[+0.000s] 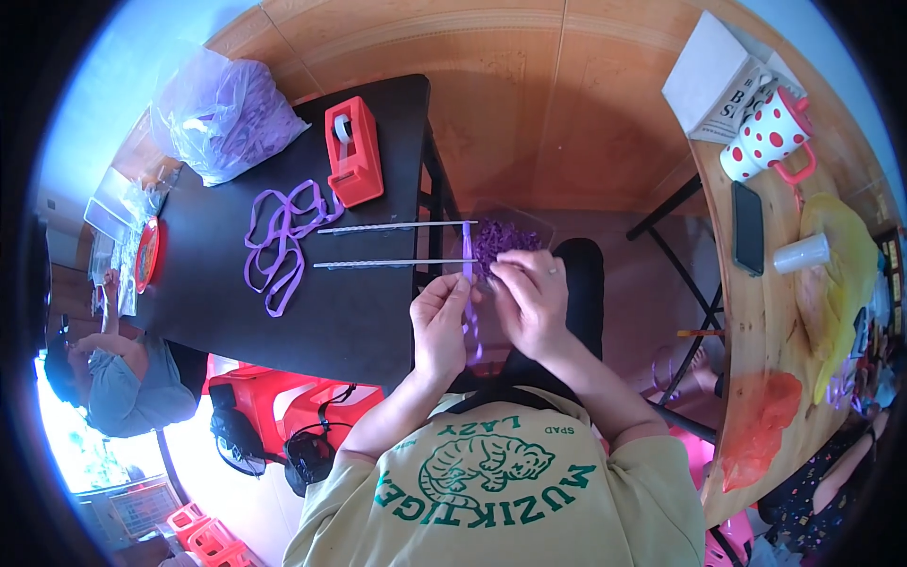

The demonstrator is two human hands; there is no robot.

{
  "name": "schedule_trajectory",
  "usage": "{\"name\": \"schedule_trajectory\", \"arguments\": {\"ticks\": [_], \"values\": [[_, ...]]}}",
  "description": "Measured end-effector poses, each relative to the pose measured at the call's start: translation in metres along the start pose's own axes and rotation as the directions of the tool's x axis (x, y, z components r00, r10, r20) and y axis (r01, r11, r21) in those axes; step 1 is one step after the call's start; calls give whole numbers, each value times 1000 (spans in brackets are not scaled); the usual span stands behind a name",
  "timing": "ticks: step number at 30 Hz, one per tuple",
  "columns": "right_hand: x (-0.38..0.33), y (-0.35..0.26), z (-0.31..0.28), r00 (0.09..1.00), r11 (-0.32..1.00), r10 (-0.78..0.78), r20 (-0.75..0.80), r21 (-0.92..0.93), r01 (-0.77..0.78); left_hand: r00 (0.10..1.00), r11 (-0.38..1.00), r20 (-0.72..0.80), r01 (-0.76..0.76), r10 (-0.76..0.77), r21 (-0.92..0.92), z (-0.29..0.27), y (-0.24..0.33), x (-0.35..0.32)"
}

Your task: Wrapping purple ribbon strips around a pair of parallel metal rods at a manual workstation.

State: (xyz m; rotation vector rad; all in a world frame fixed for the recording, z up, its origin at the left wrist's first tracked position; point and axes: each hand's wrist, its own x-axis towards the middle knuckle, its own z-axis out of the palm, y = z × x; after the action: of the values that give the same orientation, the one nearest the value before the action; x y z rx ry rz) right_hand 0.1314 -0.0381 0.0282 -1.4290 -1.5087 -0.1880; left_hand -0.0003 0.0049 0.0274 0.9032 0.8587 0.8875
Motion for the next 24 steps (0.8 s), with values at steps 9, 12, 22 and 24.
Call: {"name": "schedule_trajectory", "arguments": {"ticks": [9, 12, 22, 24], "values": [[19, 18, 17, 916, 913, -395, 72, -77, 400, 995, 998, 77, 61, -58, -34, 2, 19, -15], [20, 18, 19, 928, 928, -368, 65, -32, 370, 967, 980, 161, 201, -196, -11, -4, 45, -25], [62, 23, 29, 975, 916, 6, 223, 390, -95, 934, 991, 347, 40, -82, 126, 34, 141, 90], [67, 36, 41, 949, 843, 81, 306, 487, -229, 924, 990, 376, 18, -70, 140, 43, 152, 114]]}}
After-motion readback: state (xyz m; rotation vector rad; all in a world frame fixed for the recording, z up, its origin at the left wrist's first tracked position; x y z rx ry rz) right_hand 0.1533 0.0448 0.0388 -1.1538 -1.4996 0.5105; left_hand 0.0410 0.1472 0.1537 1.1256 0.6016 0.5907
